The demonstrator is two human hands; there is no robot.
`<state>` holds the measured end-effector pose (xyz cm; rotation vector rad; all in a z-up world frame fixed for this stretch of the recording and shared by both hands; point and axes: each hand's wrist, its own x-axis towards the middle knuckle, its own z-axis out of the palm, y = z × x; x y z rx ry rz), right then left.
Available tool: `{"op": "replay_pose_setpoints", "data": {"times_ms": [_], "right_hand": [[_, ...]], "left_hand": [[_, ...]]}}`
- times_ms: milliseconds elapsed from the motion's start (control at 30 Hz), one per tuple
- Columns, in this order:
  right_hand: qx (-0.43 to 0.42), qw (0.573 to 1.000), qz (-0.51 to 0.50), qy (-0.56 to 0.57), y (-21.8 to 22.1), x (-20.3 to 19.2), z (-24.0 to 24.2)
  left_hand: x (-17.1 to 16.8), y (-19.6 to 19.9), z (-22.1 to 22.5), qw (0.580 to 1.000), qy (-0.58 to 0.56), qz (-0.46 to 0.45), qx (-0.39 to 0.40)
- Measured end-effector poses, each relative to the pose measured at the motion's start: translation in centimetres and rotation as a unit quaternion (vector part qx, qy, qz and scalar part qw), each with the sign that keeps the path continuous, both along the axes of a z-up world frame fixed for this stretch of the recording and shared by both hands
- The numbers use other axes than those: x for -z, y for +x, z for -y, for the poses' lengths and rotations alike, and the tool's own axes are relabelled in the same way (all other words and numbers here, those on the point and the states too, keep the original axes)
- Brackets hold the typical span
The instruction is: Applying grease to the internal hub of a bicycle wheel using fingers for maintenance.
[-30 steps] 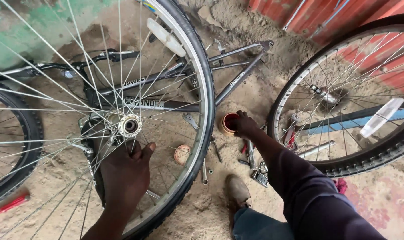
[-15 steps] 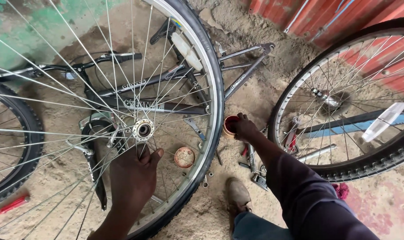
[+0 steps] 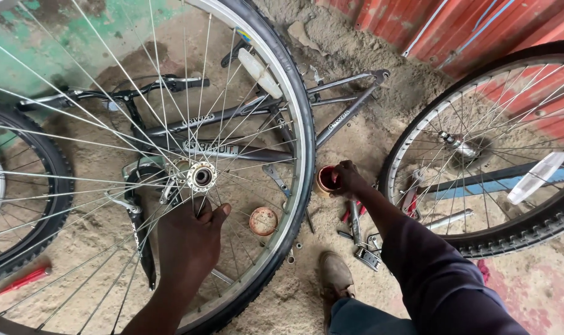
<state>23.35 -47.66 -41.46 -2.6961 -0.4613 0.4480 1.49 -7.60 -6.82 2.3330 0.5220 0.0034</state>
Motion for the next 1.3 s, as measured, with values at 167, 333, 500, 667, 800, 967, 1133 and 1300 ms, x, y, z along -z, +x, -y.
{"op": "replay_pose_setpoints", "data": {"times_ms": [167,333,500,667,800,967,1133,1300], "right_hand": [[0.008,1.000,0.002,-0.024,-0.4,-0.4,-0.7],[0.048,0.999,0.004,-0.008,-1.0,-4.5,-1.4],[0.147,0.954,0.083,0.249,-1.0,-14.4,-4.3],[0.197,0.897,0.236,0.317,3.8,-24.8,-5.2],[0.188,0.874,0.177,0.412,0.2,-40.0,-13.1],[0.025,0.828,0.274,0.489,-14.2,-53.3,-24.3],[-0.063,0.786,0.319,0.526,-21.5,-55.2,-28.2],[-0.168,0.775,0.318,0.519,-23.4,-53.9,-29.5]], "left_hand": [[-0.4,0.0,-0.4,1.000,0.006,-0.017,-0.014],[-1.0,-0.1,-0.4,0.999,-0.011,-0.025,-0.029],[-3.1,-0.2,-0.5,0.979,-0.166,-0.026,-0.112],[-4.3,-0.6,-1.8,0.986,-0.135,0.063,-0.080],[-7.8,-1.4,-2.8,0.980,-0.166,0.047,-0.104],[-10.2,-3.2,-2.1,0.969,-0.155,0.186,-0.057],[-11.1,-3.3,-1.2,0.935,-0.225,0.262,-0.079],[-13.6,-6.2,-2.5,0.938,-0.223,0.243,-0.104]]}}
